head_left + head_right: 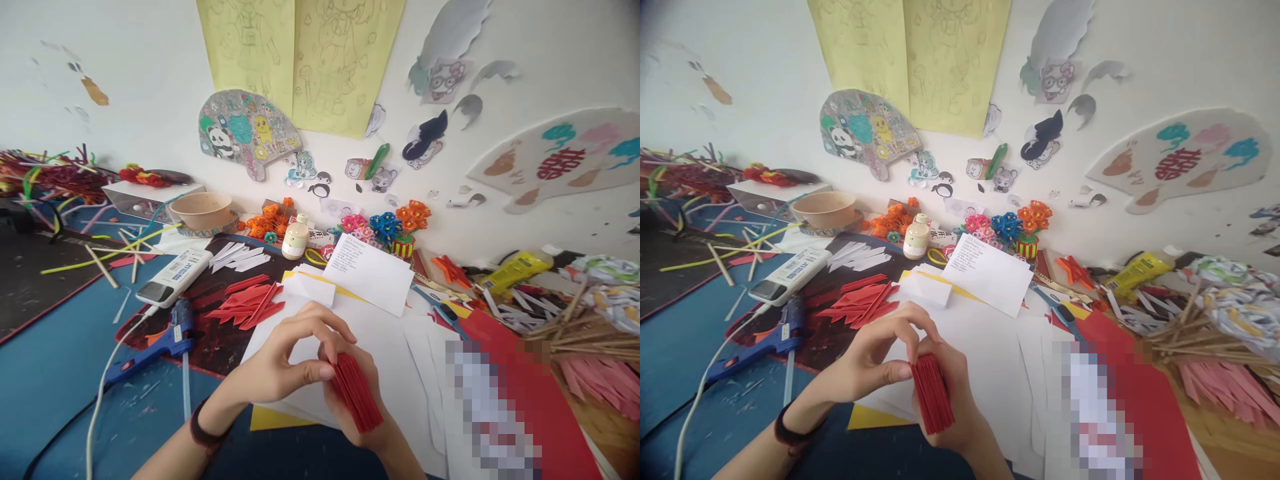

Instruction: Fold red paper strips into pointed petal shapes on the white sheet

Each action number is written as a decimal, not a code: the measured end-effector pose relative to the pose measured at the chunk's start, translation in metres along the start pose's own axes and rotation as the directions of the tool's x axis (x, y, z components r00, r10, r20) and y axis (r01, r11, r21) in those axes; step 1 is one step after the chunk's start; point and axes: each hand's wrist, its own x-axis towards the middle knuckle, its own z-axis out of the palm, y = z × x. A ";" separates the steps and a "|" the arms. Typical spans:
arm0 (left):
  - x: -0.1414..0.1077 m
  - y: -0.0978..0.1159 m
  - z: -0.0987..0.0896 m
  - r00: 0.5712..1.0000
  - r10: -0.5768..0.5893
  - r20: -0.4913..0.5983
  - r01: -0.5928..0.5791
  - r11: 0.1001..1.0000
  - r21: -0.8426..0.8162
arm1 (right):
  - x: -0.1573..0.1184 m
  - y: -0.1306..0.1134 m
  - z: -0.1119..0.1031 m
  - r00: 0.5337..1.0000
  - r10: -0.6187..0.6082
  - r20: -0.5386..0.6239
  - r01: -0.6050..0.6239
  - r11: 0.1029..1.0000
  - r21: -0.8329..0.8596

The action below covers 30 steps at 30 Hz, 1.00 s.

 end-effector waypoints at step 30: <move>-0.003 -0.003 -0.013 0.998 -0.067 0.017 0.068 0.995 -0.076 | 0.001 -0.005 -0.002 0.983 0.081 0.166 -0.085 0.996 0.019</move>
